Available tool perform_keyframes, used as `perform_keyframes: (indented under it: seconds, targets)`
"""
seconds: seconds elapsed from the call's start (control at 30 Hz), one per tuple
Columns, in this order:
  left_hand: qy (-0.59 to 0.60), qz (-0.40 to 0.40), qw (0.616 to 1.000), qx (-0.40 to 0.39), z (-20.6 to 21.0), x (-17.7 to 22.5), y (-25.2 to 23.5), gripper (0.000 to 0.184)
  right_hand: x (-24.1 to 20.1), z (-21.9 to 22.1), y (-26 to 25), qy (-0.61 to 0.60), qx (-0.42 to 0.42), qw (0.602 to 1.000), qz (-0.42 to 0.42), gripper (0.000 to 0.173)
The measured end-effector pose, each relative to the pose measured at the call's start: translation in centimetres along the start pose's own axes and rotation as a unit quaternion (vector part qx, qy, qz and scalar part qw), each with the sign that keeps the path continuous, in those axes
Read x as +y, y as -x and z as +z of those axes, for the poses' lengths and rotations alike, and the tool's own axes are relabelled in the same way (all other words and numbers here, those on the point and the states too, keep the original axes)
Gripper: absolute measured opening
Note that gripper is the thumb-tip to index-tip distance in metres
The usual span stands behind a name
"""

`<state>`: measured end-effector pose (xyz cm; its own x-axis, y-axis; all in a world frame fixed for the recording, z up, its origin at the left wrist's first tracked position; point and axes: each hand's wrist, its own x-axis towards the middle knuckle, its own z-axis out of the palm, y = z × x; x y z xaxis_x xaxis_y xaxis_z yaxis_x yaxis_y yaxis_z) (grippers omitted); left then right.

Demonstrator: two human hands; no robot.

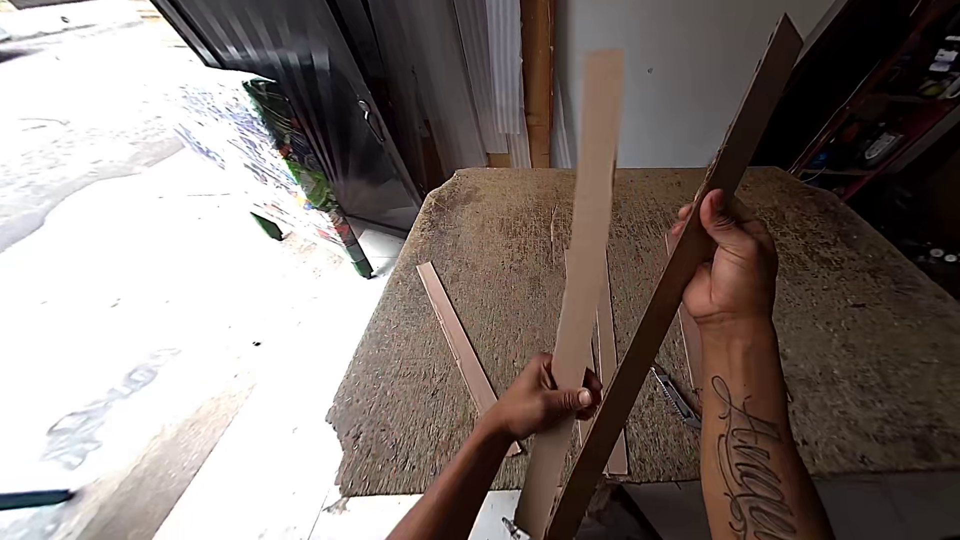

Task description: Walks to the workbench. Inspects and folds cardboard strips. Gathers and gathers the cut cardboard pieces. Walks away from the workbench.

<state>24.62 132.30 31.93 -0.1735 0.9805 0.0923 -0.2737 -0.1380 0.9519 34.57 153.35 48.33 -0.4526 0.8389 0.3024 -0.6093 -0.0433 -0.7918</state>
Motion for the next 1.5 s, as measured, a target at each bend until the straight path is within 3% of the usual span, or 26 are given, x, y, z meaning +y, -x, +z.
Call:
perform_keyframes:
  seconds: [0.07, 0.17, 0.2, 0.27, 0.33, 0.4, 0.5, 0.57, 0.63, 0.7, 0.77, 0.8, 0.87, 0.93, 1.0, 1.07, 1.1, 1.2, 1.27, 1.33, 1.4, 1.43, 1.47, 1.5]
  targets:
    - [0.038, -0.033, 0.993, 0.109, 1.1, -2.2, 1.0, 0.021, 1.8, -1.9, 0.8, 0.104, -0.047, 0.993, 0.024, 0.017]
    - [0.078, -0.025, 0.948, 0.306, 0.9, 1.2, -0.6, 0.025, 6.4, -3.2, 8.3, 0.177, -0.15, 0.958, 0.167, 0.03]
    - [0.068, -0.01, 0.937, 0.342, 0.3, 2.7, -1.3, 0.024, 8.0, -3.1, 10.9, 0.17, -0.158, 0.949, 0.214, 0.031]
    - [0.026, 0.019, 0.942, 0.335, -0.6, 4.3, -1.7, 0.02, 10.1, -2.9, 14.9, 0.143, -0.151, 0.942, 0.264, 0.028]
    - [0.012, 0.023, 0.948, 0.318, 0.2, 4.1, -1.1, 0.023, 10.8, -2.9, 16.0, 0.151, -0.113, 0.952, 0.243, 0.023]
    - [0.055, 0.053, 0.928, 0.365, 1.7, 3.1, -0.2, 0.02, 10.4, -3.3, 15.1, 0.145, -0.021, 0.966, 0.215, 0.017]
    - [0.059, 0.104, 0.814, 0.569, -1.4, 4.1, 1.2, 0.009, 7.7, -6.0, 11.8, 0.135, 0.164, 0.964, 0.158, 0.01]
    - [0.02, 0.093, 0.784, 0.613, -5.7, 3.9, 3.0, 0.007, 5.8, -9.2, 9.9, 0.159, 0.199, 0.961, 0.109, 0.012]
    - [-0.023, 0.037, 0.803, 0.594, -8.2, 1.5, 4.5, 0.012, 5.9, -11.4, 9.6, 0.185, 0.168, 0.961, 0.115, 0.014]
    - [-0.076, -0.053, 0.822, 0.561, -9.1, -2.6, 5.2, 0.019, 8.7, -12.4, 11.0, 0.215, 0.12, 0.956, 0.163, 0.019]
    - [-0.226, -0.153, 0.785, 0.556, -10.3, -7.1, 5.4, 0.03, 13.4, -13.3, 13.2, 0.26, 0.097, 0.933, 0.229, 0.026]
    - [-0.305, -0.197, 0.751, 0.552, -10.5, -8.8, 5.6, 0.043, 15.9, -14.1, 14.6, 0.323, 0.086, 0.906, 0.259, 0.032]
    - [-0.417, -0.214, 0.714, 0.52, -9.3, -10.9, 5.1, 0.068, 19.7, -16.2, 17.1, 0.489, 0.017, 0.807, 0.33, 0.057]
    - [-0.48, -0.213, 0.731, 0.437, -6.2, -11.7, 3.5, 0.067, 20.6, -17.7, 18.2, 0.636, -0.061, 0.697, 0.326, 0.08]
    - [-0.467, -0.236, 0.79, 0.319, -3.1, -13.7, 1.0, 0.059, 19.8, -20.1, 16.6, 0.693, -0.036, 0.667, 0.27, 0.074]
    - [-0.427, -0.255, 0.831, 0.248, -0.4, -16.2, -1.2, 0.06, 18.1, -24.6, 12.9, 0.704, 0.062, 0.667, 0.236, 0.066]
    - [-0.419, -0.25, 0.841, 0.233, 0.7, -17.1, -2.1, 0.058, 17.2, -27.5, 10.7, 0.719, 0.113, 0.647, 0.227, 0.068]
    - [-0.4, -0.234, 0.862, 0.204, 2.8, -18.1, -3.9, 0.056, 14.3, -36.7, 4.6, 0.756, 0.21, 0.55, 0.286, 0.106]
    - [-0.387, -0.235, 0.871, 0.188, 3.5, -18.3, -5.0, 0.054, 13.1, -40.8, 1.8, 0.758, 0.195, 0.513, 0.354, 0.132]
    - [-0.374, -0.241, 0.877, 0.179, 3.7, -18.6, -6.8, 0.051, 12.7, -42.4, 0.0, 0.745, 0.154, 0.503, 0.409, 0.144]
    - [-0.351, -0.244, 0.887, 0.174, 4.0, -18.9, -9.7, 0.049, 12.7, -43.1, -1.3, 0.741, 0.127, 0.496, 0.435, 0.143]
    - [-0.333, -0.246, 0.894, 0.171, 4.2, -19.0, -11.4, 0.049, 12.6, -43.6, -1.5, 0.728, 0.125, 0.515, 0.436, 0.131]
    - [-0.308, -0.249, 0.903, 0.166, 4.4, -19.2, -13.3, 0.049, 12.3, -44.2, -1.6, 0.702, 0.133, 0.557, 0.423, 0.111]
    - [-0.28, -0.253, 0.912, 0.16, 4.5, -19.5, -15.3, 0.051, 11.9, -44.7, -1.7, 0.651, 0.149, 0.626, 0.404, 0.09]
